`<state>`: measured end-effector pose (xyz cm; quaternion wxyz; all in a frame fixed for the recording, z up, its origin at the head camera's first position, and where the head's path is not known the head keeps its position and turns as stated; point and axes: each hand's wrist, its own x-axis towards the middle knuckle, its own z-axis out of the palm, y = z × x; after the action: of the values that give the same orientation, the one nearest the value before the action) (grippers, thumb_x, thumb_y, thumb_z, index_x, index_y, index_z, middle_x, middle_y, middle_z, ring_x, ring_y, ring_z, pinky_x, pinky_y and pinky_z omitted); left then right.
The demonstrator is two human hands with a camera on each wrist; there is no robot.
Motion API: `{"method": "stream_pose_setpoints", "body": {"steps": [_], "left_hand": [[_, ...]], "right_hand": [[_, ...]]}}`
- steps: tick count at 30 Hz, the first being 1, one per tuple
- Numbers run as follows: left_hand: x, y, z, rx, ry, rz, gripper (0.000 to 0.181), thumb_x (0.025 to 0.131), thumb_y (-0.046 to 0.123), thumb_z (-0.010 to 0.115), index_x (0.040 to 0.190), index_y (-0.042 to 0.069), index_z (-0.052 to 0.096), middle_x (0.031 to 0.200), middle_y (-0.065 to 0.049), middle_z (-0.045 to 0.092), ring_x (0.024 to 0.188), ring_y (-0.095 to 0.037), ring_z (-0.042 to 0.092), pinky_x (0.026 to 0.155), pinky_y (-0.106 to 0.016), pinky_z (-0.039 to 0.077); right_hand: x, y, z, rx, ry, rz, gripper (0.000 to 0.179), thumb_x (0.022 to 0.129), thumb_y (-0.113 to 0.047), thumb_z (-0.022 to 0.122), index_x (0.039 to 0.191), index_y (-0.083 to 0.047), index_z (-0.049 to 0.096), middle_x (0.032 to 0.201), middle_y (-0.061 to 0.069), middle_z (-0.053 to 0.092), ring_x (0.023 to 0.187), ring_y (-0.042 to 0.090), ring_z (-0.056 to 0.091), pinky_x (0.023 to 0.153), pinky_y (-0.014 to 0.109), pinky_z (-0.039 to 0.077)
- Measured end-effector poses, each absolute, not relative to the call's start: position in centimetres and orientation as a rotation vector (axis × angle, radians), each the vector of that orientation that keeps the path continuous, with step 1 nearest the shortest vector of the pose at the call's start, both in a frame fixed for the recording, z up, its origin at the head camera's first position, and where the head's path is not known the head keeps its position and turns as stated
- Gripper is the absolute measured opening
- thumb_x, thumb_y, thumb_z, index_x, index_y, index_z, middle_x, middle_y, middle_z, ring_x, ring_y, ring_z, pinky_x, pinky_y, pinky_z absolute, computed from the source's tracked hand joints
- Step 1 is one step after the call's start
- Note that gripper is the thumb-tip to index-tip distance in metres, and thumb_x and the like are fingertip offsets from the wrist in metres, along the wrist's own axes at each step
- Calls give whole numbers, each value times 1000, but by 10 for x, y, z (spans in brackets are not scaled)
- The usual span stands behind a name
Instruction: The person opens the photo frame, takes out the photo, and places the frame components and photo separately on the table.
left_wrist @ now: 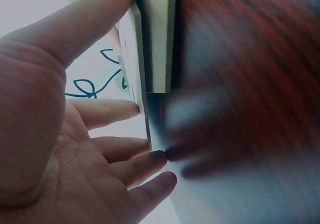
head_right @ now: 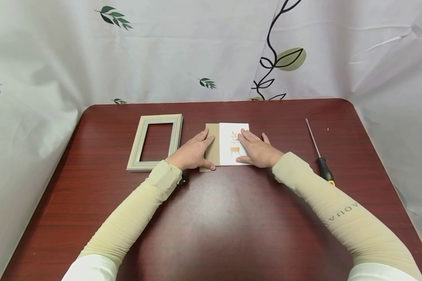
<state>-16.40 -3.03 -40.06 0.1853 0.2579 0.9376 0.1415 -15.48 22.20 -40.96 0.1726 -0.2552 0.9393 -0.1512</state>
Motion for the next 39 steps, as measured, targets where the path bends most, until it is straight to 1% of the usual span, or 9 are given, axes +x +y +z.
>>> {"method": "stream_pose_setpoints", "body": {"steps": [22, 36, 39], "left_hand": [[-166, -30, -402, 711, 2632, 379, 109, 76, 47, 87, 157, 3, 30, 165, -24, 6, 152, -37, 13, 123, -41, 14], [-165, -30, -400, 702, 2629, 369, 109, 76, 48, 86, 158, 3, 29, 165, -24, 6, 152, -39, 12, 123, -43, 14], [-165, -30, -400, 701, 2629, 361, 109, 76, 48, 86, 157, 2, 30, 165, -25, 7, 152, -39, 12, 123, -43, 13]], "right_hand": [[-154, 233, -412, -720, 2670, -418, 84, 96, -37, 68, 156, 5, 25, 164, 25, 15, 151, 40, 14, 112, 74, 6], [-151, 239, -409, -729, 2672, -455, 83, 96, -34, 68, 155, 7, 26, 163, 27, 16, 150, 42, 16, 110, 76, 5], [-151, 239, -408, -721, 2665, -454, 87, 95, -39, 69, 155, 8, 26, 163, 27, 16, 151, 42, 15, 111, 75, 5]]}}
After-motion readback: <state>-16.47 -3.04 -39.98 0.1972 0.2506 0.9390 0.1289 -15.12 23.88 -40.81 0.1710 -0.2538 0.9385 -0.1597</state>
